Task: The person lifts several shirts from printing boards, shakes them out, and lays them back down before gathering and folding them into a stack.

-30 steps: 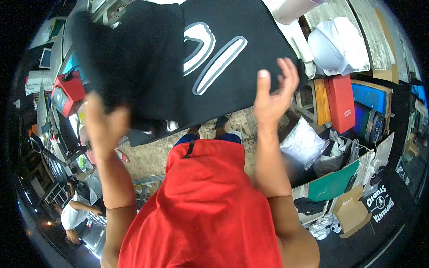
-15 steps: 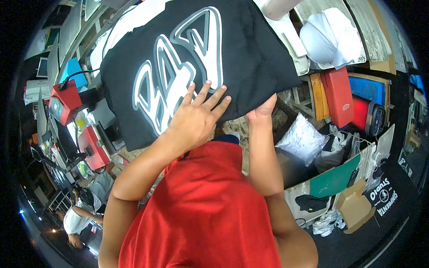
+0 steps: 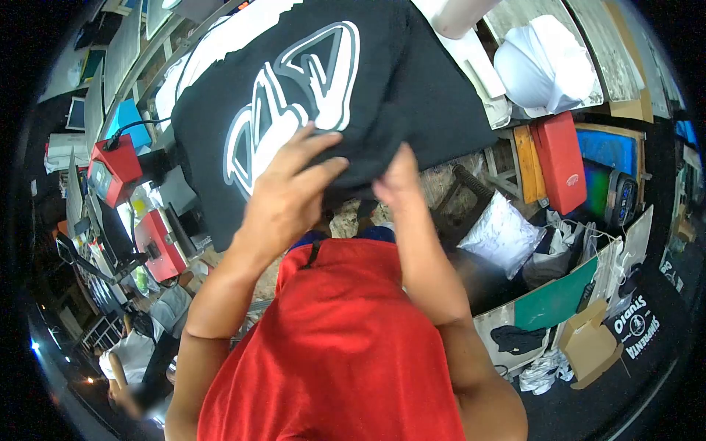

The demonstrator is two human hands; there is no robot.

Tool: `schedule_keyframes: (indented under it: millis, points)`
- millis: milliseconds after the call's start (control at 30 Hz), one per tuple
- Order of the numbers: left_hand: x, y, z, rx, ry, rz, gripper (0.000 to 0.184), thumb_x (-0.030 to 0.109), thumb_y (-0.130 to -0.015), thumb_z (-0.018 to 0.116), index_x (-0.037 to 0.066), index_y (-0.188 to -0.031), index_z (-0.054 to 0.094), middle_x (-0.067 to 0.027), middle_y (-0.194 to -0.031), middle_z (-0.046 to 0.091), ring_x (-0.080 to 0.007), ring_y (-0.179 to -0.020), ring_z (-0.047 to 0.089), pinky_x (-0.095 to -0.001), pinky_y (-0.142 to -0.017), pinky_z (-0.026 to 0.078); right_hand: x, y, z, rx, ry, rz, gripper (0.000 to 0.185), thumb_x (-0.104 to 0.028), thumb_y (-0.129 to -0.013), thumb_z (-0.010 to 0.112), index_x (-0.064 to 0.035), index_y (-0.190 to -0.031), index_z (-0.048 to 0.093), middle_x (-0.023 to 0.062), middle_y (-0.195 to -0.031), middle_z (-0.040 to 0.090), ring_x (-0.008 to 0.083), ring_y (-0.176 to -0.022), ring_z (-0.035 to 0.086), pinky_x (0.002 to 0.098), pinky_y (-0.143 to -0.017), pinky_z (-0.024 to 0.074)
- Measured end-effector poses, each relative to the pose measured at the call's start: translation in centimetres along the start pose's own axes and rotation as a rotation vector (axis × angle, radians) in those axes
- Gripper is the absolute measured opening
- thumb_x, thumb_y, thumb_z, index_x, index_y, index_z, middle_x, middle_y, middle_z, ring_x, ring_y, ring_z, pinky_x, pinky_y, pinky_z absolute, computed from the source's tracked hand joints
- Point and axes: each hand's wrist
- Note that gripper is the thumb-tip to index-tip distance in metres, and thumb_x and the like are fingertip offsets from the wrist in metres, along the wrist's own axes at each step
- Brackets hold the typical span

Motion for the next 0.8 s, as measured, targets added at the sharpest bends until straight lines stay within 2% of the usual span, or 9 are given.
schedule_keyframes:
  millis: [100,200,267,300,467,533,600,733,800]
  points:
    - [-0.4,0.3,-3.1,0.212,-0.096,0.056,0.031,-0.004,-0.066,0.064,0.006,-0.095,0.068,-0.0091,-0.117,0.064,-0.0380,-0.118,0.058,-0.0449,-0.095,0.051,3.2,-0.2,4.1,-0.151,0.157,0.109,0.038,-0.008,-0.088,0.068,-0.0013,-0.124,0.060,0.0089,-0.119,0.065,0.0190,-0.104,0.063,0.0344,-0.090,0.0535]
    - [-0.9,0.0,-4.0,0.273,-0.162,0.148,0.022,0.002,-0.065,0.066,0.006,-0.086,0.067,-0.0077,-0.110,0.064,-0.0340,-0.116,0.059,-0.0470,-0.098,0.050,4.9,-1.7,6.9,-0.377,0.341,0.089,0.034,-0.014,-0.094,0.061,-0.0025,-0.126,0.059,0.0096,-0.118,0.064,0.0177,-0.103,0.063,0.0332,-0.089,0.0537]
    - [-0.8,-0.7,-4.2,-0.030,-0.124,0.288,0.020,0.001,-0.065,0.064,0.005,-0.084,0.064,-0.0085,-0.106,0.065,-0.0348,-0.118,0.058,-0.0511,-0.102,0.048,4.4,-1.9,7.0,-0.408,-0.238,0.433,0.029,-0.013,-0.095,0.059,-0.0019,-0.122,0.059,0.0125,-0.110,0.064,0.0239,-0.096,0.066,0.0304,-0.083,0.0555]
    - [-0.4,-1.1,-3.0,-0.119,-0.092,0.312,0.013,0.009,-0.068,0.064,0.005,-0.080,0.062,-0.0083,-0.103,0.063,-0.0327,-0.120,0.056,-0.0512,-0.107,0.044,8.3,-4.2,3.6,-0.599,-0.441,0.471,0.035,-0.021,-0.103,0.040,-0.0005,-0.125,0.058,0.0130,-0.116,0.064,0.0240,-0.104,0.065,0.0356,-0.091,0.0555]
    - [0.0,-1.3,-1.2,-0.275,0.035,0.339,0.010,0.014,-0.070,0.062,0.006,-0.076,0.061,-0.0079,-0.098,0.062,-0.0303,-0.119,0.056,-0.0492,-0.110,0.042,4.2,0.8,1.6,-0.309,-0.378,0.411,0.022,-0.009,-0.095,0.059,-0.0031,-0.116,0.063,0.0123,-0.103,0.064,0.0227,-0.089,0.065,0.0311,-0.082,0.0541]
    - [-0.1,-0.8,-1.2,-0.280,0.043,0.337,0.009,0.014,-0.071,0.061,0.006,-0.075,0.061,-0.0078,-0.097,0.061,-0.0299,-0.118,0.056,-0.0490,-0.110,0.042,2.1,1.8,1.0,-0.080,0.260,0.226,0.026,-0.006,-0.096,0.056,0.0029,-0.119,0.061,0.0122,-0.112,0.066,0.0185,-0.102,0.064,0.0319,-0.085,0.0543]
    - [-0.5,0.2,-0.7,-0.341,0.073,0.329,0.010,0.015,-0.073,0.059,0.005,-0.074,0.060,-0.0076,-0.097,0.061,-0.0297,-0.117,0.056,-0.0485,-0.109,0.042,-0.4,2.1,-0.5,0.008,0.840,-0.198,0.028,-0.002,-0.090,0.063,0.0029,-0.118,0.062,0.0098,-0.102,0.069,0.0156,-0.096,0.065,0.0298,-0.082,0.0528]
    - [-0.8,1.3,0.8,-0.391,0.082,0.352,0.014,0.017,-0.074,0.058,0.005,-0.078,0.063,-0.0078,-0.096,0.061,-0.0294,-0.115,0.057,-0.0470,-0.111,0.040,-5.4,-2.2,0.4,0.302,0.829,-0.297,0.032,-0.016,-0.090,0.067,-0.0009,-0.118,0.065,0.0111,-0.096,0.072,0.0161,-0.090,0.067,0.0276,-0.085,0.0511]
    - [-0.8,1.5,1.0,-0.427,0.083,0.354,0.015,0.017,-0.074,0.058,0.004,-0.080,0.064,-0.0080,-0.096,0.061,-0.0293,-0.114,0.057,-0.0462,-0.112,0.039,-5.3,-6.5,0.6,0.223,0.907,-0.454,0.037,-0.018,-0.089,0.066,0.0012,-0.121,0.064,0.0162,-0.101,0.072,0.0189,-0.091,0.068,0.0288,-0.085,0.0519]
Point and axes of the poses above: each hand's wrist, its own y-axis away from the middle knuckle, its own z-axis out of the palm, x = y × z
